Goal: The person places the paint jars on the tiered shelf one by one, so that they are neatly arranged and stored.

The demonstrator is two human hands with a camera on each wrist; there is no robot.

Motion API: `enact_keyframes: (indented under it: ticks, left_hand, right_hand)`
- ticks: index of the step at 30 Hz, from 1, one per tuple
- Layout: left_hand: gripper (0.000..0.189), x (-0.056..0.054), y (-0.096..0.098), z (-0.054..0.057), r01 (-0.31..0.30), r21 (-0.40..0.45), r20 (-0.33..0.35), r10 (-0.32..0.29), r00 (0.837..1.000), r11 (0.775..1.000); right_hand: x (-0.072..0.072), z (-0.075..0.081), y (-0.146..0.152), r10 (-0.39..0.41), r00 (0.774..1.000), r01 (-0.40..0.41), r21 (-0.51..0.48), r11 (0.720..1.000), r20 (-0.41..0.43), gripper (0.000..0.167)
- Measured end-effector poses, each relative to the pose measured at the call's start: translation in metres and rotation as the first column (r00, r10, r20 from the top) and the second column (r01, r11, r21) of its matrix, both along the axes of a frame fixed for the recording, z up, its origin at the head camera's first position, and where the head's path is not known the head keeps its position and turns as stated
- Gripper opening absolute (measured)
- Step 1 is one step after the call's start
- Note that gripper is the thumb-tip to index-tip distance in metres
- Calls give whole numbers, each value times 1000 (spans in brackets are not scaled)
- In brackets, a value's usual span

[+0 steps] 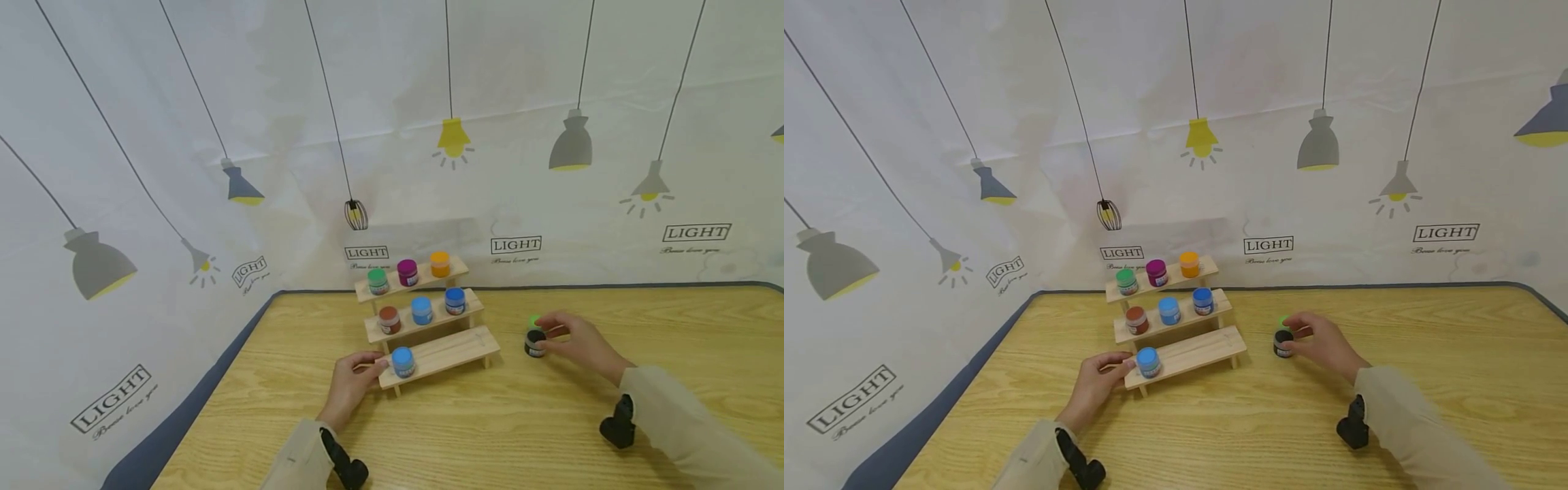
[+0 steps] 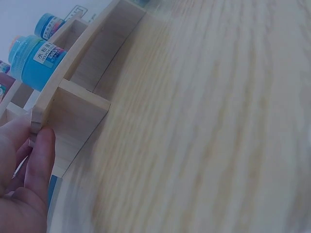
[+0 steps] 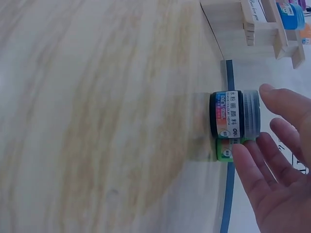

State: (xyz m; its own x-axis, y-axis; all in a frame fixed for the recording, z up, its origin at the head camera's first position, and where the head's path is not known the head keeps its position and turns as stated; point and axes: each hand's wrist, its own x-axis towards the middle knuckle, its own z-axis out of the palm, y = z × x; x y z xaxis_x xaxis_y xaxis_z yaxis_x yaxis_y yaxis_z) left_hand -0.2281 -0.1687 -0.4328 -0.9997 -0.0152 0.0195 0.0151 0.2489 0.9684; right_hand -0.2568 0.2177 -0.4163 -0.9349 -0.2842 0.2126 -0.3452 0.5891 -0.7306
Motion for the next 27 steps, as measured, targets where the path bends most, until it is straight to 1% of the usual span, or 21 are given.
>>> enact_keyframes:
  ticks: [6, 13, 18, 23, 27]
  left_hand:
    - [32, 1, 0, 0, 0, 3, 2, 0, 1000, 1000]
    - [32, 0, 0, 1, -9, -8, 5, 9, 1000, 1000]
    - [32, 0, 1, 2, -9, 5, 11, 9, 1000, 1000]
    - [31, 1, 1, 2, -9, 1, 13, 9, 1000, 1000]
    - [32, 1, 1, 1, -10, -5, 12, 10, 1000, 1000]
  right_hand:
    - [-1, -3, -4, 5, 1000, -5, 4, 1000, 1, 40]
    - [0, 0, -7, -3, 1000, 4, 27, 1000, -15, 38]
    - [1, 1, -8, 2, 1000, -2, 42, 999, -23, 39]
    - [0, 1, -8, 3, 1000, -2, 67, 998, -10, 39]
    - [1, 1, -8, -1, 1000, -1, 74, 997, 18, 40]
